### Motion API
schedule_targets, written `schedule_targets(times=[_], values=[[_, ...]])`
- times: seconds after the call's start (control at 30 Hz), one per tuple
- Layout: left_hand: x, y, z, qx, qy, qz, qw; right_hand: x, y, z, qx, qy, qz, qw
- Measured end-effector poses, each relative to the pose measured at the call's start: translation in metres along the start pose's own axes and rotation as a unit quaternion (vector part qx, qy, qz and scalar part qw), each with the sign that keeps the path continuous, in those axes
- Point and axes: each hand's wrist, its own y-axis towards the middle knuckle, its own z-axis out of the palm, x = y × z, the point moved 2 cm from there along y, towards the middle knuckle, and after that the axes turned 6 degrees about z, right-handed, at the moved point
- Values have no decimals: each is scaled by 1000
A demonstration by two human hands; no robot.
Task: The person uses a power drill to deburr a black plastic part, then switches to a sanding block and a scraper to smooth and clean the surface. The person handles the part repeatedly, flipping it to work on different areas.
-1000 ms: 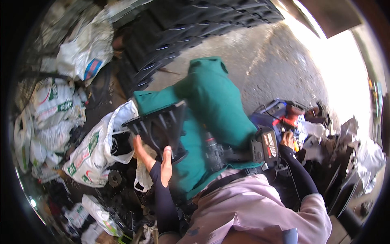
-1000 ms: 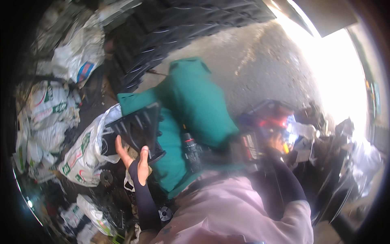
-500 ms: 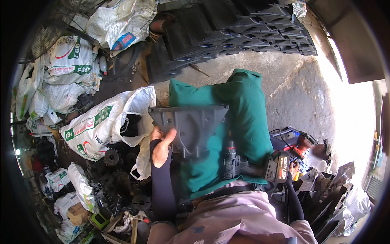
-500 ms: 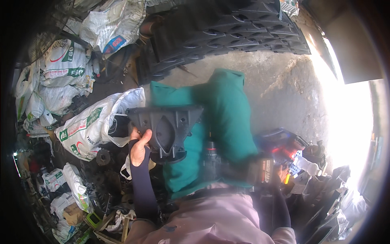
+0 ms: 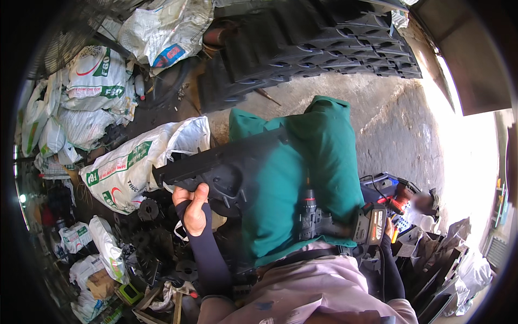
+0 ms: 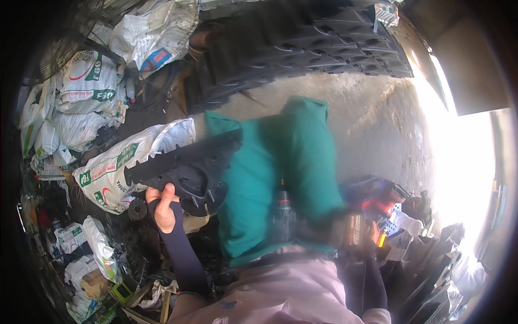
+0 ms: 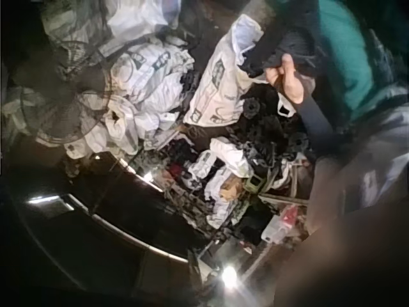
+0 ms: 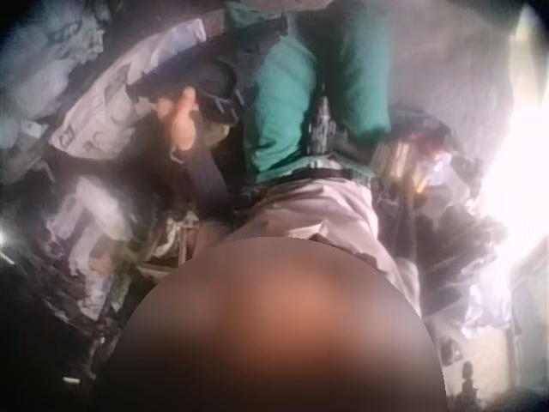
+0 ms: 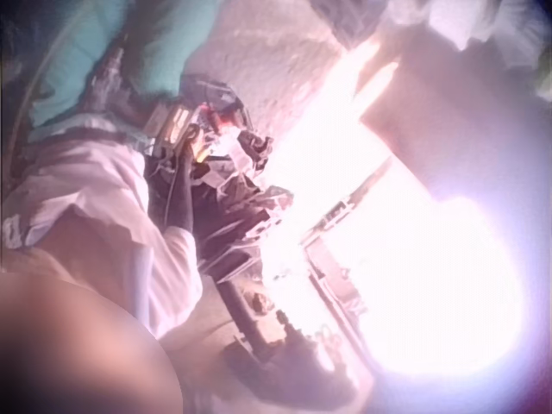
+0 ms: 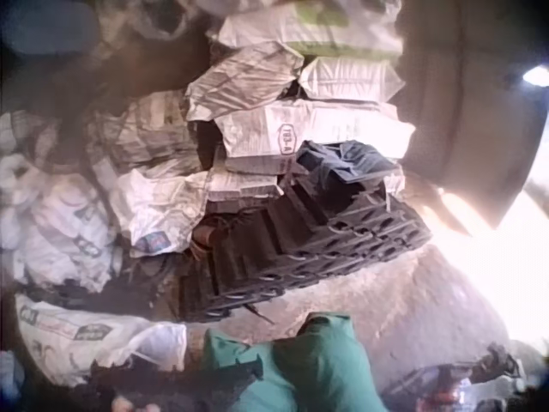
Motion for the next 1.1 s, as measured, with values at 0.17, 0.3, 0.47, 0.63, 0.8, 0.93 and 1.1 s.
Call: schedule_targets(times=[0.17, 0.3, 0.47, 0.63, 0.8, 0.93, 1.1], values=[[0, -6, -11, 4, 47, 46, 998, 31, -5, -10, 26, 20, -2, 999], [-10, -9, -10, 31, 112, 104, 988, 91, -4, -34, -3, 86, -45, 995], [-16, -4, 14, 60, 215, 225, 949, 211, 8, -80, -19, 82, -104, 991], [-16, 0, 38, 177, 152, 319, 919, 363, -14, -77, 174, 211, -231, 934], [-18, -4, 47, 227, 157, 364, 890, 460, -10, -29, 351, 161, -203, 900], [-25, -6, 49, 252, 203, 365, 873, 466, 1, -11, 419, 140, -135, 887], [-29, -5, 55, 283, 276, 377, 838, 454, 11, 11, 378, 186, -188, 887]])
